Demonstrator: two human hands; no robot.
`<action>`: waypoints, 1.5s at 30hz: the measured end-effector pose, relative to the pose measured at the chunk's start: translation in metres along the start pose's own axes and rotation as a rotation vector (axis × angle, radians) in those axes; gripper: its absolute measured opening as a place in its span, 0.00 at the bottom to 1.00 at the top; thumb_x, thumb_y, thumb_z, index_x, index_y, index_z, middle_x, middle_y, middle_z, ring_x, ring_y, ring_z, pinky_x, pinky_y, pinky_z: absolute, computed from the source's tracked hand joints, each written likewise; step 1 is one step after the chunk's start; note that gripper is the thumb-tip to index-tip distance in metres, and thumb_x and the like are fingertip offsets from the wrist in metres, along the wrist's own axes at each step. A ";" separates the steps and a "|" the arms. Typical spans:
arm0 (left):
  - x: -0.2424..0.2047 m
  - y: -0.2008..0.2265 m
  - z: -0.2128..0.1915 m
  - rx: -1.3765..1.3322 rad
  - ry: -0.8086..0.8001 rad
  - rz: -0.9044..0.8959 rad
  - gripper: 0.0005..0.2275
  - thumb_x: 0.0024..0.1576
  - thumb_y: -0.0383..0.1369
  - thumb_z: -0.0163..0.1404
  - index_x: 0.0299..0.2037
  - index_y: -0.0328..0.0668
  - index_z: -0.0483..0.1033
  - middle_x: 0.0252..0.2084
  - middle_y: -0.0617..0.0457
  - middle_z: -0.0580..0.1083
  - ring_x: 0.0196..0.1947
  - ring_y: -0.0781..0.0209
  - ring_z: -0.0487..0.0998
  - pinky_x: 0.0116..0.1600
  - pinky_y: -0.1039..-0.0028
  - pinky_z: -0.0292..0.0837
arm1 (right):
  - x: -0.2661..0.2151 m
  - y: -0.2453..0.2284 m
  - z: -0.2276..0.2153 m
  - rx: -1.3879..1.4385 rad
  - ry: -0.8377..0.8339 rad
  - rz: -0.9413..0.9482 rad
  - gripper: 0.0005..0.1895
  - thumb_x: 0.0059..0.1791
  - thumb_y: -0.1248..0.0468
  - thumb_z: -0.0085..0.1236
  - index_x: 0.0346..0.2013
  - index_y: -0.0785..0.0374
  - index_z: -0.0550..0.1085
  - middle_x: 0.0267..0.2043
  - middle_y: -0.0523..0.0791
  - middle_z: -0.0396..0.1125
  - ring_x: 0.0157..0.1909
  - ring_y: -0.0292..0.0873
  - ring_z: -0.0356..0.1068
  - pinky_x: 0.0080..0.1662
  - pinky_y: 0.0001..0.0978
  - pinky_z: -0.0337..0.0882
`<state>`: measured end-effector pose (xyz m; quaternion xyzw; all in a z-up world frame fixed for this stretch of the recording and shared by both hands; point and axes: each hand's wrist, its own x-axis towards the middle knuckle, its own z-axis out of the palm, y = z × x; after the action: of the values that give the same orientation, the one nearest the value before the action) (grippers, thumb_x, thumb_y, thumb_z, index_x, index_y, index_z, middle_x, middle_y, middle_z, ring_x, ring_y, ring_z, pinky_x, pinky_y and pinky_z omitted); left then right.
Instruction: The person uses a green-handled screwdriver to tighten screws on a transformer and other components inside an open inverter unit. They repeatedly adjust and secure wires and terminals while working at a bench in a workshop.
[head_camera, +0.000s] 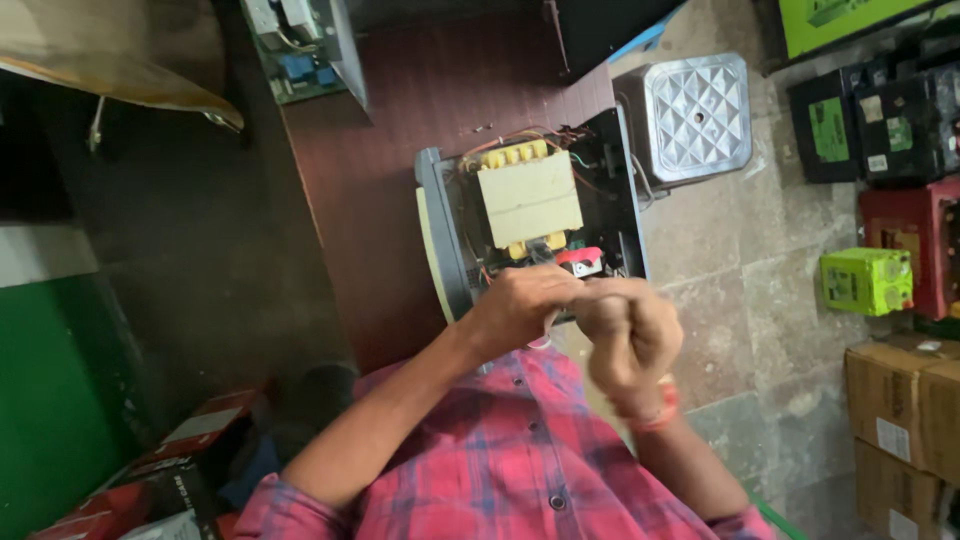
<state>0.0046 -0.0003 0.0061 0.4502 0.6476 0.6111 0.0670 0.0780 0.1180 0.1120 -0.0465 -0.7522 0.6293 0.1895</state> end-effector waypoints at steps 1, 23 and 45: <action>0.001 0.001 -0.003 -0.005 0.001 -0.003 0.12 0.52 0.19 0.53 0.45 0.37 0.77 0.41 0.47 0.79 0.44 0.48 0.82 0.49 0.66 0.79 | 0.014 -0.006 -0.014 -0.181 -0.253 -0.033 0.11 0.60 0.64 0.53 0.38 0.67 0.74 0.35 0.47 0.72 0.35 0.40 0.72 0.39 0.31 0.70; -0.002 0.009 -0.002 -0.072 -0.038 -0.012 0.09 0.54 0.23 0.57 0.45 0.34 0.76 0.43 0.45 0.78 0.45 0.47 0.82 0.51 0.65 0.79 | 0.033 0.000 -0.047 -0.044 -0.806 -0.165 0.08 0.50 0.63 0.60 0.41 0.63 0.78 0.32 0.46 0.71 0.36 0.47 0.74 0.43 0.37 0.70; -0.013 0.022 0.026 0.101 0.187 -0.011 0.13 0.53 0.17 0.52 0.49 0.33 0.74 0.46 0.43 0.78 0.50 0.44 0.81 0.57 0.61 0.79 | -0.019 0.028 -0.018 -0.119 -0.043 -0.191 0.12 0.58 0.63 0.51 0.32 0.64 0.74 0.31 0.45 0.71 0.32 0.42 0.72 0.40 0.34 0.72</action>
<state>0.0402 0.0070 0.0125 0.3907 0.6833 0.6167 -0.0130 0.0975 0.1345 0.0830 0.0275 -0.7931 0.5636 0.2293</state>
